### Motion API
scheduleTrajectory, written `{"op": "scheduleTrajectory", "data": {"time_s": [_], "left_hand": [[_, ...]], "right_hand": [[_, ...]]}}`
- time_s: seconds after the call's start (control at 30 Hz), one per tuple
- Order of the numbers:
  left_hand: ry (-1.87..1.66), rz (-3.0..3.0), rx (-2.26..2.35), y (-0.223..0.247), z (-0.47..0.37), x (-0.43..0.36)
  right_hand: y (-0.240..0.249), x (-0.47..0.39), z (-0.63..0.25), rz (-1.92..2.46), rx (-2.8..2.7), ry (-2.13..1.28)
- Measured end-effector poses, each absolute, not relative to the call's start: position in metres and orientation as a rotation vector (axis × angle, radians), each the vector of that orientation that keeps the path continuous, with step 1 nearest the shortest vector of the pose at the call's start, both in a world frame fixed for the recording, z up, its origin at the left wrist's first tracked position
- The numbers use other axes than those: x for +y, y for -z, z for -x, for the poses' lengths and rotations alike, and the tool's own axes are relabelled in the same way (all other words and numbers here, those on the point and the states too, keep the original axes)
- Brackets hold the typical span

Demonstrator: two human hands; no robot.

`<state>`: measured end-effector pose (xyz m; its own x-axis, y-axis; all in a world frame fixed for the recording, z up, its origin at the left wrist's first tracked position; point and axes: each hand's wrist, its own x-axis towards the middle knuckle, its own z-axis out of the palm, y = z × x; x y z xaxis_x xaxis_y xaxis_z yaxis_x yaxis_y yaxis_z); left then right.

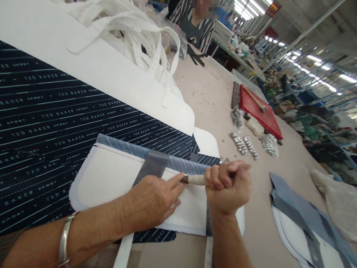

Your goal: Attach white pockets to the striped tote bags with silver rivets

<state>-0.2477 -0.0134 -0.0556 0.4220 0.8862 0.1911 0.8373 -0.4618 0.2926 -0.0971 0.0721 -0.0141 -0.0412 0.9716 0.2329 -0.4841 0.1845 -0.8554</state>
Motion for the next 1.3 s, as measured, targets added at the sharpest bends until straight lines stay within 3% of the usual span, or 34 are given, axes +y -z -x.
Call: {"op": "scheduleTrajectory", "data": {"time_s": [0.3, 0.57, 0.8, 0.97, 1.3], "left_hand": [[-0.524, -2.555, 1.534, 0.053, 0.248, -0.015], [-0.479, -2.503, 1.504, 0.054, 0.247, -0.014], [-0.51, -2.398, 1.493, 0.057, 0.248, -0.014], [-0.507, -2.379, 1.502, 0.054, 0.249, -0.014], [-0.65, -2.447, 1.49, 0.073, 0.245, -0.016]], "right_hand": [[0.02, 0.076, 0.084, 0.669, -0.911, -1.295], [0.01, 0.065, 0.108, 0.647, -1.331, -1.196], [-0.011, 0.062, 0.138, 0.666, -2.202, -1.003], [-0.018, 0.069, 0.167, 0.874, -2.212, -0.975], [-0.005, 0.063, 0.183, 0.884, -2.483, -0.754]]}}
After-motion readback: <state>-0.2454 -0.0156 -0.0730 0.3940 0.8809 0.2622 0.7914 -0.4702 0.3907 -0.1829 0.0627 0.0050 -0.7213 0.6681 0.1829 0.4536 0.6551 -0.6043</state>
